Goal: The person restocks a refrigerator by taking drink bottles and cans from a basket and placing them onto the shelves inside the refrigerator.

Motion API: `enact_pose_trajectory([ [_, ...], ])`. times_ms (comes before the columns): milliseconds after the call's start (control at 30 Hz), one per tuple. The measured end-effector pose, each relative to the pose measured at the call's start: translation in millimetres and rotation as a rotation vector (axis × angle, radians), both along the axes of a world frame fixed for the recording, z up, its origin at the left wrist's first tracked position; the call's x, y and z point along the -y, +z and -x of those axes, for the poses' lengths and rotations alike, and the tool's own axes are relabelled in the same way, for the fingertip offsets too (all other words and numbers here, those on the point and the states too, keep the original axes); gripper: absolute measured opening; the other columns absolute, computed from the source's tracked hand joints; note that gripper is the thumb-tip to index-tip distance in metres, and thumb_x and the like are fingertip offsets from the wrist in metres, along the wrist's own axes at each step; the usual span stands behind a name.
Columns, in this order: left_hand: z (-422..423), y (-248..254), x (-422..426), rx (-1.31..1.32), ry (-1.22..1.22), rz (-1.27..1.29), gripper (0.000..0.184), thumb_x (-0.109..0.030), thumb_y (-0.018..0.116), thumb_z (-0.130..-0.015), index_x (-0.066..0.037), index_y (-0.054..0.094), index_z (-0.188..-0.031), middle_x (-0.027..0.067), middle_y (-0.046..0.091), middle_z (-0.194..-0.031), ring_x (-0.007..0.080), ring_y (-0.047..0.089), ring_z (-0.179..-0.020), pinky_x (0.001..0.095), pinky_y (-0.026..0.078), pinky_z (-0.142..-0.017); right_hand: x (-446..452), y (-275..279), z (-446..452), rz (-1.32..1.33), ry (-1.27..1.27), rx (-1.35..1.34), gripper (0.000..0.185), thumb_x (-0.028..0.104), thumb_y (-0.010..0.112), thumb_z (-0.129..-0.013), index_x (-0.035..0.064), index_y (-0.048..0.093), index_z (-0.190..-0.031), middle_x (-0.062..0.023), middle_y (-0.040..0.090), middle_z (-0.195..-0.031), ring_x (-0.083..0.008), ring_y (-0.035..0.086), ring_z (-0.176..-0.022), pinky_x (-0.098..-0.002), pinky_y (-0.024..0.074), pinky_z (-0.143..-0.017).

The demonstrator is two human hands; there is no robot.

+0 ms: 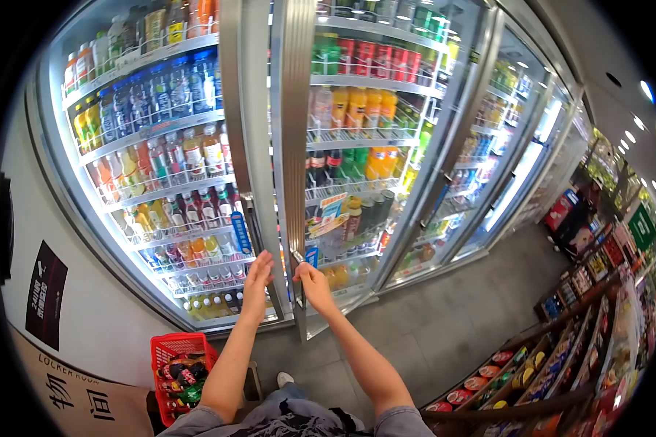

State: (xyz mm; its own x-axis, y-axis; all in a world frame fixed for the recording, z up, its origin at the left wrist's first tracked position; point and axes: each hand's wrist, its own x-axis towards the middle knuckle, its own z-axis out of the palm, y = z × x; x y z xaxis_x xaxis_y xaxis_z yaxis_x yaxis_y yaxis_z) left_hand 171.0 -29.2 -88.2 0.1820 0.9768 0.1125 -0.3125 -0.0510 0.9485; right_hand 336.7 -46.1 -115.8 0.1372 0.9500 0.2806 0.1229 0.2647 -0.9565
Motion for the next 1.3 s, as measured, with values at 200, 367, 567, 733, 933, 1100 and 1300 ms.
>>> enact_pose_trajectory([
  [200, -39.2, 27.5, 41.9, 0.031, -0.106, -0.036, 0.044, -0.02, 0.046, -0.101, 0.001, 0.047, -0.14, 0.0128, 0.052, -0.14, 0.0194, 0.047, -0.13, 0.0313, 0.032, -0.108, 82.1, -4.9, -32.6, 0.029, -0.074, -0.032, 0.047, 0.041, 0.039, -0.105, 0.0028, 0.059, -0.087, -0.0021, 0.061, -0.083, -0.0097, 0.053, -0.083, -0.0251, 0.0419, -0.077],
  [367, -75.2, 23.2, 84.3, 0.038, -0.112, -0.004, 0.031, -0.017, 0.053, -0.096, 0.001, 0.065, -0.118, 0.0064, 0.067, -0.11, 0.0149, 0.058, -0.106, 0.0262, 0.042, -0.091, 144.1, -5.8, -64.9, 0.011, -0.282, -0.052, 0.037, 0.036, 0.055, -0.099, 0.0006, 0.061, -0.089, -0.0036, 0.062, -0.083, -0.013, 0.058, -0.082, -0.0282, 0.0462, -0.076],
  [567, -112.0, 16.5, 133.4, 0.094, -0.267, 0.033, 0.042, -0.032, 0.044, -0.1, 0.001, 0.066, -0.114, 0.006, 0.067, -0.108, 0.0164, 0.059, -0.104, 0.031, 0.041, -0.093, 214.4, 65.1, -65.4, -0.493, -0.534, 0.139, 0.013, -0.003, 0.066, -0.085, -0.0043, 0.061, -0.098, -0.0101, 0.06, -0.099, -0.0155, 0.062, -0.089, -0.0262, 0.0509, -0.079],
  [733, -150.2, 9.1, 177.3, 0.268, -0.421, 0.135, 0.052, -0.043, 0.032, -0.104, -0.003, 0.057, -0.125, 0.0048, 0.063, -0.119, 0.0155, 0.057, -0.111, 0.0345, 0.037, -0.102, 229.2, 93.2, -61.9, -0.481, -0.272, 0.053, 0.026, -0.004, 0.059, -0.089, -0.007, 0.058, -0.114, -0.0136, 0.062, -0.109, -0.0187, 0.064, -0.097, -0.0281, 0.0515, -0.088],
  [933, -207.7, 27.4, 216.7, 0.238, -0.839, 0.198, 0.056, -0.041, 0.024, -0.106, -0.003, 0.036, -0.145, 0.0131, 0.048, -0.141, 0.0233, 0.05, -0.128, 0.0356, 0.035, -0.111, 226.8, 104.8, -105.8, -0.421, -0.367, -0.096, 0.031, 0.005, 0.054, -0.096, -0.0013, 0.054, -0.126, -0.0121, 0.06, -0.121, -0.0194, 0.06, -0.111, -0.0319, 0.0498, -0.093],
  [1100, -239.2, 36.1, 205.9, 0.298, -1.156, 0.231, 0.068, -0.053, 0.018, -0.103, -0.003, 0.033, -0.147, 0.0144, 0.046, -0.144, 0.0255, 0.048, -0.129, 0.0387, 0.033, -0.111, 220.6, 119.0, -146.5, -0.423, -0.457, -0.131, 0.031, 0.004, 0.052, -0.096, -0.0052, 0.051, -0.126, -0.0139, 0.059, -0.121, -0.0197, 0.059, -0.111, -0.0317, 0.0457, -0.098],
  [1300, -220.6, 29.6, 125.9, 0.141, -0.82, 0.098, 0.079, -0.065, 0.011, -0.098, -0.009, 0.029, -0.152, 0.0117, 0.044, -0.147, 0.0245, 0.043, -0.133, 0.0397, 0.032, -0.107, 179.4, 80.8, -184.2, -0.342, -0.5, -0.158, 0.027, 0.007, 0.05, -0.099, -0.0046, 0.054, -0.123, -0.0125, 0.063, -0.115, -0.0178, 0.06, -0.107, -0.0291, 0.0457, -0.095],
])
